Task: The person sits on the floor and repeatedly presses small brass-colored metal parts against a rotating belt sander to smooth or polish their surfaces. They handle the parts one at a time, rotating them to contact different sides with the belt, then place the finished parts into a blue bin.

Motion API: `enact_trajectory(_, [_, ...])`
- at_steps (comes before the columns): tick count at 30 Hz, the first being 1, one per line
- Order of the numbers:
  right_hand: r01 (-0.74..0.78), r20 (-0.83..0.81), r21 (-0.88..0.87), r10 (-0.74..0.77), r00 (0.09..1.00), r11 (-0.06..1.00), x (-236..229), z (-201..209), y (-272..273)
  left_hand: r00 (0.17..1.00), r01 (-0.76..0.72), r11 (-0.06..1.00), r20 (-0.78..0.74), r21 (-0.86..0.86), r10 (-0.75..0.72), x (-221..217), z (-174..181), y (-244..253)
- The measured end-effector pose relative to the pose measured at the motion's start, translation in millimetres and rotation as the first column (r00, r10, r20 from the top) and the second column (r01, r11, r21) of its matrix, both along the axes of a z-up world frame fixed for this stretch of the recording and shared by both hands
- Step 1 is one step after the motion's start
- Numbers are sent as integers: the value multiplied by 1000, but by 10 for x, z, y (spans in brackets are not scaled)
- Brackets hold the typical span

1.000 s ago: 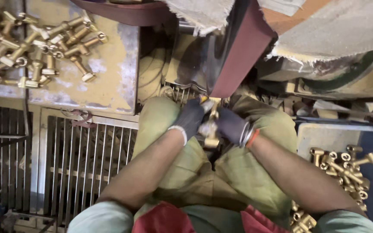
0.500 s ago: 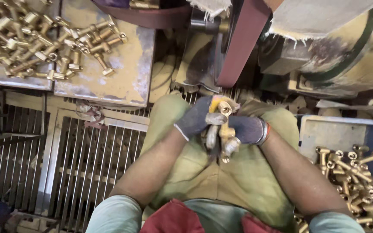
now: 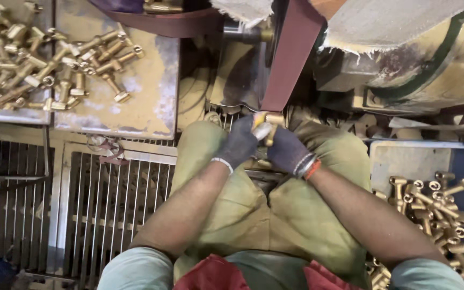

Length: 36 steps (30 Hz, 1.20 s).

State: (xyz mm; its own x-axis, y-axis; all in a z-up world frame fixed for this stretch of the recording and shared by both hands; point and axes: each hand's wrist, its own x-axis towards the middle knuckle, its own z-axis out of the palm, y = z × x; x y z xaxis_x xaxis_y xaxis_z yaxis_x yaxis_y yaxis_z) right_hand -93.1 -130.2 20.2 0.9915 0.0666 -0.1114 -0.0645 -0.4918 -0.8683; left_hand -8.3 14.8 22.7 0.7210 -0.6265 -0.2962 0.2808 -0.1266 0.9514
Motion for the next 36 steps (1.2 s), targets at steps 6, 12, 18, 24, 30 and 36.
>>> enact_trajectory(6, [26,-276,281,55,960,959,181,184,12,989,-7,992,-149,124,25,126,-311,-90])
enact_trajectory(12, [472,-615,687,97,782,553,284,339,6,907,-64,987,-404,147,119,212,-346,-101])
enact_trajectory(18, [-272,336,65,236,912,960,356,238,-195,896,-116,993,-429,25,116,227,-382,-116])
enact_trajectory(24, [300,-532,475,-2,847,827,121,-91,27,901,-120,972,-388,202,192,161,-321,-105])
enact_trajectory(30, [8,23,32,-8,1000,999,152,-104,75,973,-106,955,229,278,42,78,-28,-36])
enact_trajectory(36, [4,-179,-101,-22,984,995,127,-62,93,925,-116,975,379,192,35,17,-9,81])
